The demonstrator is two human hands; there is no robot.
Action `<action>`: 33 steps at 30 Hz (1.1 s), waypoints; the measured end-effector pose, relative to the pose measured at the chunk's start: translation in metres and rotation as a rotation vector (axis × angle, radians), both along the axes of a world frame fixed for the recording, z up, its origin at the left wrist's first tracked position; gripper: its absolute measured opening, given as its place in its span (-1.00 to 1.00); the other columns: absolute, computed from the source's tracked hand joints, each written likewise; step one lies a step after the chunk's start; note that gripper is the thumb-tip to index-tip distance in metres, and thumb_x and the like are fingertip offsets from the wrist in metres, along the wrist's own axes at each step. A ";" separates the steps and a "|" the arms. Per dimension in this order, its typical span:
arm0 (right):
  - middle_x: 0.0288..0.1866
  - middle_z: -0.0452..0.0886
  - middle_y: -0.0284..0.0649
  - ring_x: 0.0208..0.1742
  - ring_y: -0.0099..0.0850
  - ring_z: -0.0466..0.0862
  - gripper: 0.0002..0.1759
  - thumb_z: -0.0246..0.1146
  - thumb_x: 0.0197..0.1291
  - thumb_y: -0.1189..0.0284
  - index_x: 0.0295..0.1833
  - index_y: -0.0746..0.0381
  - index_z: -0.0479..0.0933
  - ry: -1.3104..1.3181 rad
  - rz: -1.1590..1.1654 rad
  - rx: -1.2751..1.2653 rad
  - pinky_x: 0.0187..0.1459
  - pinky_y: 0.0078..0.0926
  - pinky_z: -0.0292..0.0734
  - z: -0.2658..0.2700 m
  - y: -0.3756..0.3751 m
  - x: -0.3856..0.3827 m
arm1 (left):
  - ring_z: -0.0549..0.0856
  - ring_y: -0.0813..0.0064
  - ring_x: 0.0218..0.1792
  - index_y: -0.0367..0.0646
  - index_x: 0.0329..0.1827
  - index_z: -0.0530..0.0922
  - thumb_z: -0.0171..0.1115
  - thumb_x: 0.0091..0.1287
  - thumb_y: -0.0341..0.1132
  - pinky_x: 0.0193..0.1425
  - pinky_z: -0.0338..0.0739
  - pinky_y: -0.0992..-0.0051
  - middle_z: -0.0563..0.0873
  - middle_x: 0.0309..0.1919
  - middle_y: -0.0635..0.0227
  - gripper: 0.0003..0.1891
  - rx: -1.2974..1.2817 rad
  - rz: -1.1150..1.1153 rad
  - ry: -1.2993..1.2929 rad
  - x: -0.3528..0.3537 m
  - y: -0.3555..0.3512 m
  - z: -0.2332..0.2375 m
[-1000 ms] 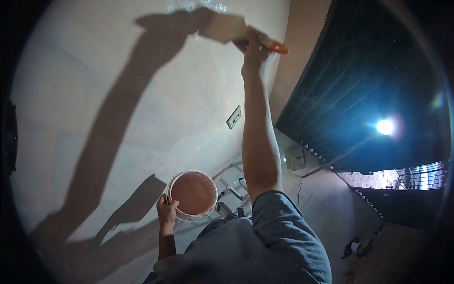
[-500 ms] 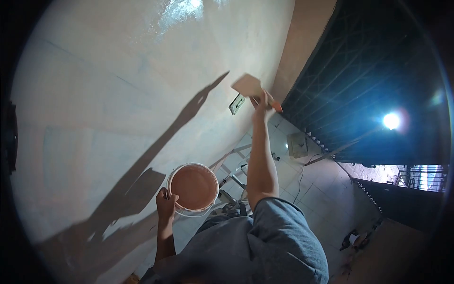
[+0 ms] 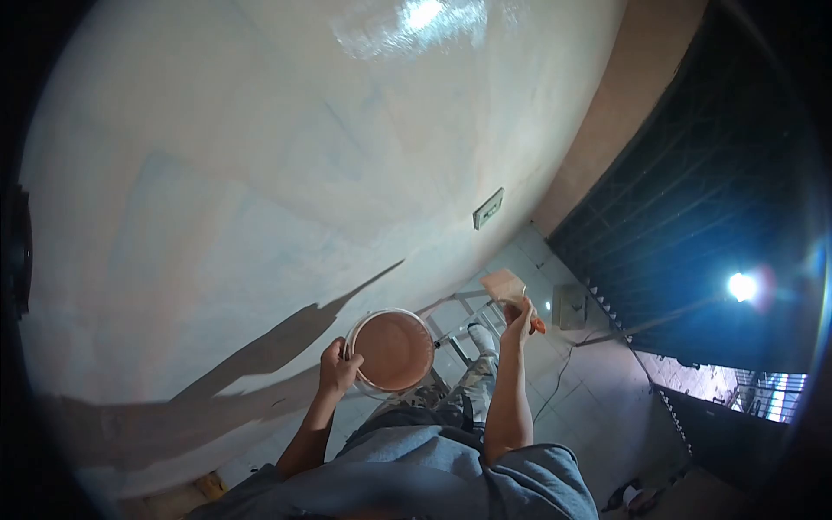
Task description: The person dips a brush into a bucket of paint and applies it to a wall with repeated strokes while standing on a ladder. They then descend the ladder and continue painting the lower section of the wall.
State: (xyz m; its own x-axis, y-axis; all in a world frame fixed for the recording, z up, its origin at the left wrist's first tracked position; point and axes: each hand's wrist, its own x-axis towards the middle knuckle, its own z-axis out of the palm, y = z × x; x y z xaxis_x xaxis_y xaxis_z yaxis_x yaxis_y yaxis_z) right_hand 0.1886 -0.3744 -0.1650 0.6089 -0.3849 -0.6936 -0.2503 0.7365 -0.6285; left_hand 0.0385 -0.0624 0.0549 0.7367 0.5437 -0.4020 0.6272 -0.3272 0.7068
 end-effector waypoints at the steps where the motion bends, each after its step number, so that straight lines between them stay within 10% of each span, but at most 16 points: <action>1: -0.24 0.66 -0.27 -0.32 -0.45 0.69 -0.70 0.36 0.11 0.17 -0.15 0.13 0.55 0.009 -0.026 0.027 -0.25 -0.53 0.67 0.003 0.006 -0.005 | 0.31 0.67 -0.59 -0.16 -0.57 0.27 0.16 0.01 -0.43 -0.56 0.22 0.51 0.31 -0.66 0.51 -0.80 -0.020 0.011 -0.005 -0.001 -0.002 0.004; 9: -0.21 0.64 -0.26 -0.25 -0.42 0.68 -0.69 0.31 0.14 0.20 -0.08 0.13 0.52 -0.105 0.119 0.050 -0.16 -0.47 0.65 0.094 0.042 0.012 | 0.29 0.63 -0.60 -0.18 -0.57 0.28 0.20 0.00 -0.42 -0.52 0.26 0.49 0.32 -0.67 0.46 -0.78 0.205 -0.057 -0.114 -0.028 -0.002 0.020; 25: -0.08 0.64 -0.19 -0.14 -0.38 0.71 -0.67 0.19 0.31 0.25 0.07 0.23 0.47 -0.779 0.188 0.107 -0.05 -0.44 0.70 0.317 0.079 0.062 | 0.32 0.66 -0.62 -0.14 -0.56 0.33 0.21 0.01 -0.42 -0.55 0.26 0.51 0.35 -0.66 0.51 -0.81 -0.156 0.178 -0.160 -0.037 -0.012 0.022; 33: -0.06 0.62 -0.30 -0.13 -0.47 0.68 -0.66 0.23 0.27 0.18 0.05 0.12 0.50 -0.634 0.166 0.123 -0.07 -0.53 0.64 0.270 0.065 0.081 | 0.46 0.61 -0.64 -0.20 -0.51 0.42 0.22 0.05 -0.40 -0.57 0.38 0.47 0.45 -0.65 0.43 -0.86 -0.073 0.099 -0.141 -0.040 0.002 -0.019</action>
State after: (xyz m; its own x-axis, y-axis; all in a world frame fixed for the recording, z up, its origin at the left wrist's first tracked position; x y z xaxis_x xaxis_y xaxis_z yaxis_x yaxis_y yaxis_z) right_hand 0.2695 -0.3090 0.1051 0.9577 -0.1917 -0.2144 0.0239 0.7959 -0.6049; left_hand -0.0019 -0.0605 0.0362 0.7330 0.5892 -0.3400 0.5471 -0.2136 0.8094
